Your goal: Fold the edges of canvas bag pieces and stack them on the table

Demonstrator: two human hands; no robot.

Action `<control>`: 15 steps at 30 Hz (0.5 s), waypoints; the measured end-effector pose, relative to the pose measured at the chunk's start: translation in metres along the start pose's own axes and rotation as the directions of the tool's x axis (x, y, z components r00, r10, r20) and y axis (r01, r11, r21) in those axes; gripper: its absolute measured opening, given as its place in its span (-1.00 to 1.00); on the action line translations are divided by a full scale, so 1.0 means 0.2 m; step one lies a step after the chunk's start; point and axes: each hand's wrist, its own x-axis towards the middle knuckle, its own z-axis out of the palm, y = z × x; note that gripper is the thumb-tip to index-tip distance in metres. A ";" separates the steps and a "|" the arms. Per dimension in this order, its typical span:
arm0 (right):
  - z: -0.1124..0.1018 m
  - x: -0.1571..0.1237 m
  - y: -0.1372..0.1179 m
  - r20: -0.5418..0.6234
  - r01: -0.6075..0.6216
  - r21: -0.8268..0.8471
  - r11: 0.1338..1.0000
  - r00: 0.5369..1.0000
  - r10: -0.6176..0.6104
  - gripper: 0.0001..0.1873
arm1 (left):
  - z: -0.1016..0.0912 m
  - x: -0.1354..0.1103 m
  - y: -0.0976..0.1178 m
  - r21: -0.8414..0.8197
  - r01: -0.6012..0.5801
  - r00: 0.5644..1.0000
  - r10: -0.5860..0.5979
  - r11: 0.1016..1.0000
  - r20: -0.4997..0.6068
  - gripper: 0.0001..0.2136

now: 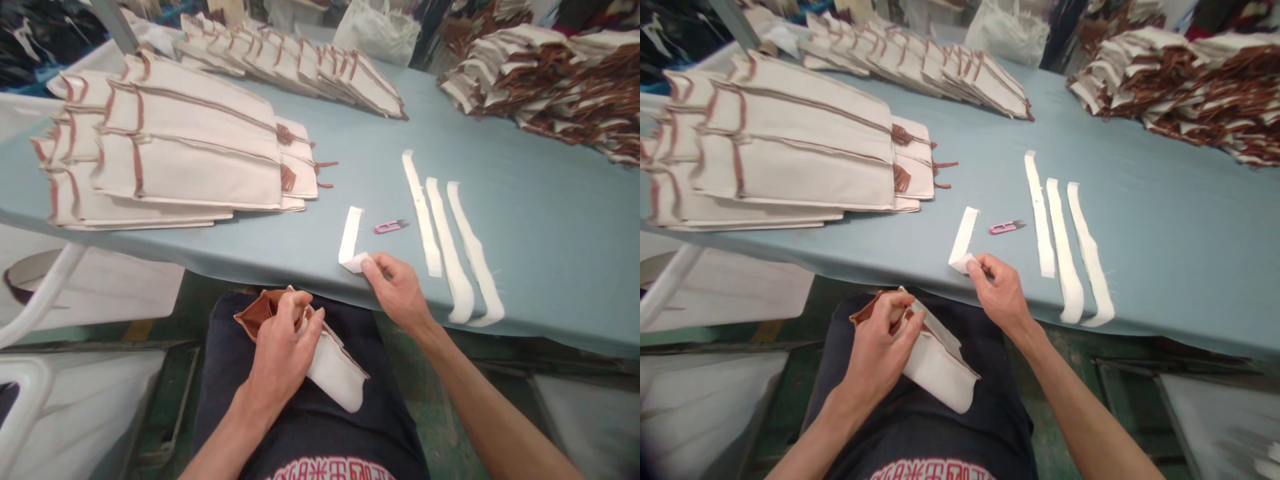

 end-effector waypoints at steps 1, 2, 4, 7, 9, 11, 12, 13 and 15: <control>0.00 0.00 -0.01 -0.015 -0.026 0.068 0.997 1.000 0.027 -0.70 | 0.01 0.00 0.01 -0.069 0.022 0.999 -0.019 0.997 0.037 -0.82; 0.00 -0.01 -0.03 -0.027 -0.046 0.138 0.989 0.998 0.050 -0.69 | 0.02 0.01 0.02 -0.154 0.064 0.993 -0.048 0.986 0.111 -0.79; 0.00 -0.03 -0.08 -0.035 -0.072 0.285 0.956 0.996 0.085 -0.66 | 0.08 0.02 0.04 -0.322 0.198 0.942 -0.090 0.926 0.322 -0.72; -0.02 -0.10 -0.19 0.042 -0.186 0.640 0.746 0.977 0.208 -0.69 | 0.19 0.04 0.06 -0.525 0.366 0.848 -0.043 0.768 0.528 -0.53; -0.04 -0.18 -0.27 0.149 -0.281 0.811 0.513 0.947 0.284 -0.73 | 0.25 0.04 0.07 -0.669 0.410 0.836 0.038 0.620 0.547 -0.44; -0.07 -0.27 -0.30 0.214 -0.334 0.856 0.394 0.923 0.319 -0.70 | 0.27 0.02 0.09 -0.772 0.445 0.841 0.086 0.454 0.534 -0.40; -0.09 -0.32 -0.31 0.222 -0.347 0.859 0.376 0.915 0.337 -0.68 | 0.28 0.00 0.11 -0.800 0.463 0.845 0.083 0.381 0.528 -0.38; -0.10 -0.37 -0.30 0.225 -0.359 0.859 0.365 0.905 0.361 -0.66 | 0.27 -0.02 0.12 -0.818 0.478 0.851 0.063 0.320 0.522 -0.36; -0.11 -0.46 -0.27 0.225 -0.383 0.857 0.345 0.880 0.417 -0.65 | 0.25 -0.05 0.15 -0.839 0.489 0.866 -0.013 0.238 0.501 -0.36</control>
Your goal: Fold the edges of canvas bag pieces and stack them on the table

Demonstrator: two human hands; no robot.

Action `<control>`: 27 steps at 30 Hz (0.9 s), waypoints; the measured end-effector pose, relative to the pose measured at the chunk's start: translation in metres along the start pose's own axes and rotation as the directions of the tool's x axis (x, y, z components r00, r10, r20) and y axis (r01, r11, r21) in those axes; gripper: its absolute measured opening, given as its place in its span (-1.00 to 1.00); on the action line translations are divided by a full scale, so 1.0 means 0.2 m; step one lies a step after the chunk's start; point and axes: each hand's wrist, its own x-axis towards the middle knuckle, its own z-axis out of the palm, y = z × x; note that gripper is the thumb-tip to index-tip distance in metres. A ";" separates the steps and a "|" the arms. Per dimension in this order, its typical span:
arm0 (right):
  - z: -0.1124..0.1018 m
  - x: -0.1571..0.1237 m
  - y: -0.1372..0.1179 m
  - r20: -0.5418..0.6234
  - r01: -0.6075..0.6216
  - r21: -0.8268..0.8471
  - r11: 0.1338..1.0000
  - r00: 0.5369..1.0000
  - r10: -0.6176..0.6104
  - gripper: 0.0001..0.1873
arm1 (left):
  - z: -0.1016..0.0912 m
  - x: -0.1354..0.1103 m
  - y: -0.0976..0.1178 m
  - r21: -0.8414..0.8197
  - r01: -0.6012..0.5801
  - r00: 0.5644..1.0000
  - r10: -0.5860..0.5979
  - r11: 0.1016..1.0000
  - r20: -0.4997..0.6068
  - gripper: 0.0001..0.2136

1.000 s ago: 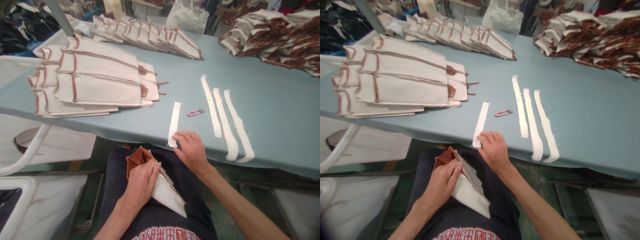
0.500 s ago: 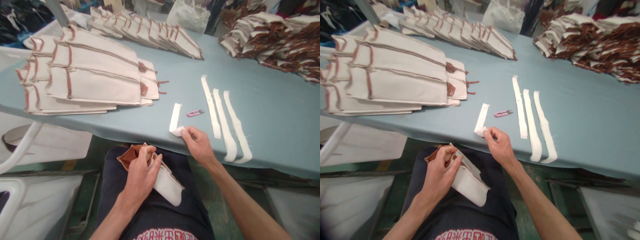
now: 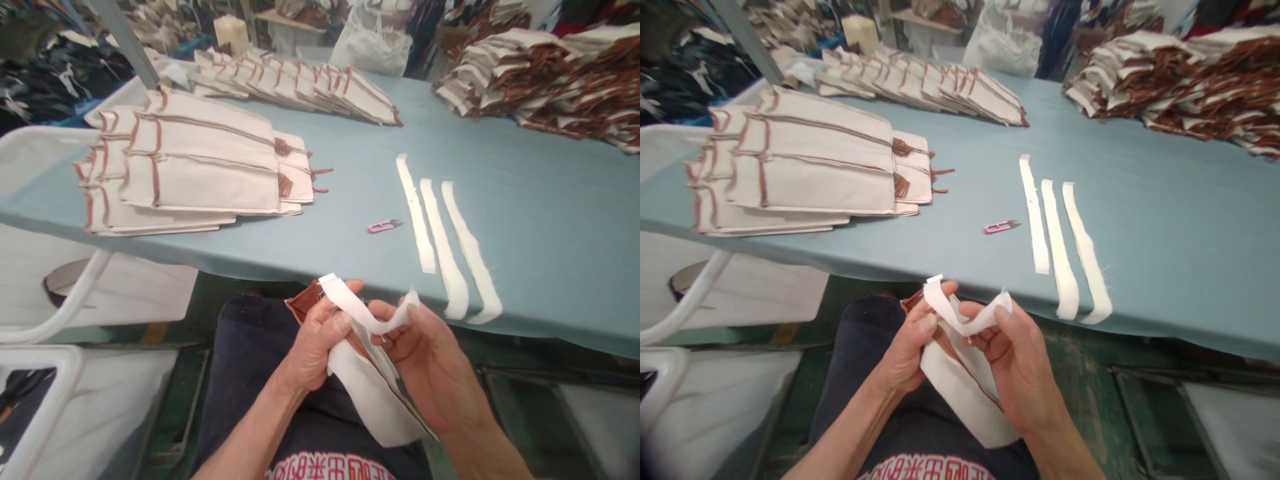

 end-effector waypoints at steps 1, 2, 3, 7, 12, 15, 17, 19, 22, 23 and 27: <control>-0.03 -0.02 0.03 -0.030 -0.015 0.010 1.000 0.999 0.015 -0.65 | 0.01 -0.02 0.01 -0.017 -0.015 0.998 0.014 1.000 -0.054 -0.40; -0.05 -0.04 0.05 -0.058 -0.028 0.022 0.999 0.998 0.029 -0.65 | 0.03 -0.03 0.01 -0.013 -0.037 0.993 0.035 0.999 -0.110 -0.44; -0.07 -0.05 0.08 -0.085 -0.033 0.038 0.999 0.996 0.036 -0.64 | 0.03 -0.05 0.02 0.011 -0.062 0.985 0.063 0.998 -0.161 -0.48; -0.12 -0.07 0.20 -0.135 -0.008 0.091 0.996 0.991 0.020 -0.67 | 0.02 -0.10 0.05 0.252 -0.149 0.938 0.217 0.956 -0.270 -0.57; -0.20 -0.08 0.35 -0.095 -0.079 0.053 0.995 0.992 0.084 -0.69 | -0.04 -0.23 0.11 0.548 -0.164 0.892 0.360 0.820 -0.272 -0.60; -0.26 -0.08 0.45 -0.100 -0.115 -0.117 0.986 0.990 0.104 -0.66 | -0.05 -0.31 0.13 0.615 -0.133 0.879 0.379 0.777 -0.289 -0.63; -0.31 -0.07 0.50 -0.116 -0.126 -0.232 0.965 0.988 0.101 -0.62 | -0.04 -0.36 0.13 0.653 -0.136 0.864 0.412 0.745 -0.289 -0.66; -0.35 -0.06 0.50 -0.146 -0.064 -0.396 0.916 0.989 0.006 -0.59 | -0.02 -0.40 0.13 0.703 -0.141 0.867 0.431 0.697 -0.252 -0.69; -0.34 -0.05 0.39 -0.065 0.149 -0.682 0.716 0.963 -0.263 -0.55 | 0.02 -0.45 0.13 0.773 -0.139 0.888 0.423 0.619 -0.180 -0.70; -0.32 -0.07 0.34 0.011 0.217 -0.726 0.653 0.952 -0.305 -0.55 | 0.02 -0.46 0.13 0.776 -0.130 0.892 0.414 0.617 -0.179 -0.70; -0.08 -0.15 0.14 0.315 0.420 -0.704 0.572 0.907 -0.279 -0.67 | 0.04 -0.48 0.11 0.641 -0.053 0.918 0.289 0.766 -0.270 -0.58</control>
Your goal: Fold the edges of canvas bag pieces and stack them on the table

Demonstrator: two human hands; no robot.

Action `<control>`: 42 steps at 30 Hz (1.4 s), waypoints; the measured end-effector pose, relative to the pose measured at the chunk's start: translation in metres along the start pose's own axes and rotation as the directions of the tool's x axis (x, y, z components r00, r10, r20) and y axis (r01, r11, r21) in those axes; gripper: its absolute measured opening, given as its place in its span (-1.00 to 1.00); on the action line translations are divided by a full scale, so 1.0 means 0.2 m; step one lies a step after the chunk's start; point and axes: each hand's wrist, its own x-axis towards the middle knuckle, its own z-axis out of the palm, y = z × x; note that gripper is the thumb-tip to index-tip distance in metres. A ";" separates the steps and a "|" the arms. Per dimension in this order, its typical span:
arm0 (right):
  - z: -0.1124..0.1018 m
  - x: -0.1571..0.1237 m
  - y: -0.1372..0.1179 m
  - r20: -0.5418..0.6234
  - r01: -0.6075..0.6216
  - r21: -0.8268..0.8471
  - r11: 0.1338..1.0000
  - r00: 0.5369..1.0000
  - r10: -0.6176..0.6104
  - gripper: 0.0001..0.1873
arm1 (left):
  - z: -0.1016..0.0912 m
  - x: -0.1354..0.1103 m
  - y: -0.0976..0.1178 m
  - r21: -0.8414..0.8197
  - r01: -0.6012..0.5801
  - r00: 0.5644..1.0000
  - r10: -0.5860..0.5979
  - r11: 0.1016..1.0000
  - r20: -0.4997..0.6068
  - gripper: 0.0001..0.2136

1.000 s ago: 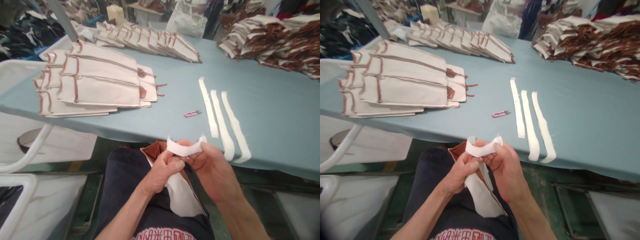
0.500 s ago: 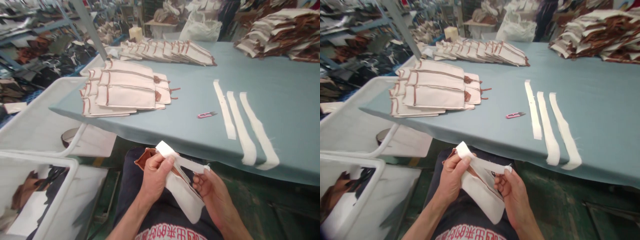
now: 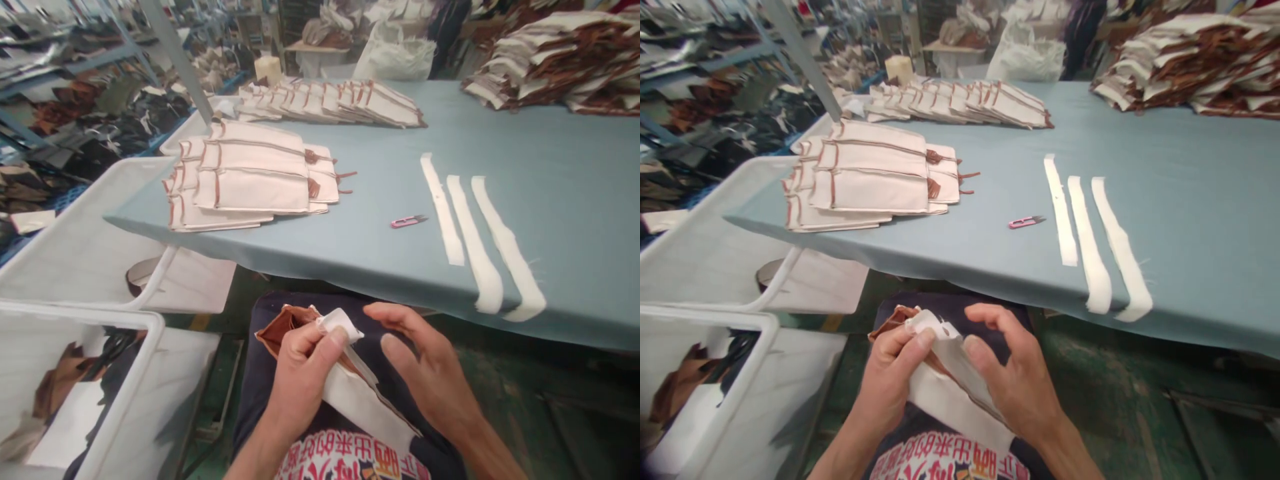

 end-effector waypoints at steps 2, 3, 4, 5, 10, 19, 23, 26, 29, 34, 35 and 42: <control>0.04 0.02 -0.14 0.107 0.032 0.028 0.999 0.994 -0.035 -0.76 | 0.00 -0.02 -0.01 -0.070 0.065 0.997 -0.063 0.995 0.035 -0.52; 0.07 0.02 -0.19 0.147 0.030 0.034 0.999 0.988 -0.034 -0.80 | 0.00 -0.03 -0.01 -0.087 0.082 0.996 -0.077 0.993 0.052 -0.51; 0.09 0.03 -0.22 0.172 0.028 0.042 0.999 0.984 -0.035 -0.82 | 0.00 -0.04 0.00 -0.094 0.088 0.994 -0.081 0.992 0.067 -0.51; 0.12 0.03 -0.24 0.183 0.027 0.050 0.998 0.982 -0.036 -0.84 | 0.00 -0.05 0.00 -0.090 0.083 0.994 -0.076 0.992 0.075 -0.51; 0.17 0.01 -0.23 0.146 0.067 0.173 0.983 0.985 -0.093 -0.89 | -0.01 -0.10 0.07 0.111 -0.079 0.997 0.078 0.991 0.012 -0.67; 0.14 -0.01 -0.15 0.158 0.304 0.251 0.919 0.924 -0.349 -0.81 | -0.02 -0.11 0.07 0.276 -0.328 0.945 0.320 0.904 0.075 -0.79; 0.13 0.00 -0.11 0.162 0.344 0.277 0.897 0.904 -0.396 -0.76 | -0.03 -0.11 0.07 0.270 -0.355 0.934 0.349 0.895 0.073 -0.80; 0.15 0.00 -0.11 0.160 0.336 0.316 0.888 0.903 -0.398 -0.76 | -0.02 -0.09 0.07 0.278 -0.357 0.934 0.348 0.892 0.082 -0.80; 0.17 0.00 -0.12 0.164 0.245 0.395 0.885 0.930 -0.330 -0.84 | -0.01 -0.09 0.05 0.316 -0.319 0.947 0.312 0.894 0.074 -0.84; 0.18 0.04 -0.06 0.028 0.013 0.484 0.875 0.999 -0.030 -0.81 | -0.04 -0.11 -0.04 0.208 -0.167 0.982 0.180 0.964 -0.049 -0.81; 0.18 0.05 -0.02 0.023 -0.039 0.471 0.881 0.999 0.032 -0.76 | -0.05 -0.12 -0.06 0.180 -0.160 0.982 0.176 0.971 -0.075 -0.80; 0.29 -0.08 0.28 0.174 -0.339 0.373 0.864 0.940 0.293 -0.60 | -0.12 -0.12 -0.18 0.208 0.008 0.983 0.031 0.978 -0.182 -0.54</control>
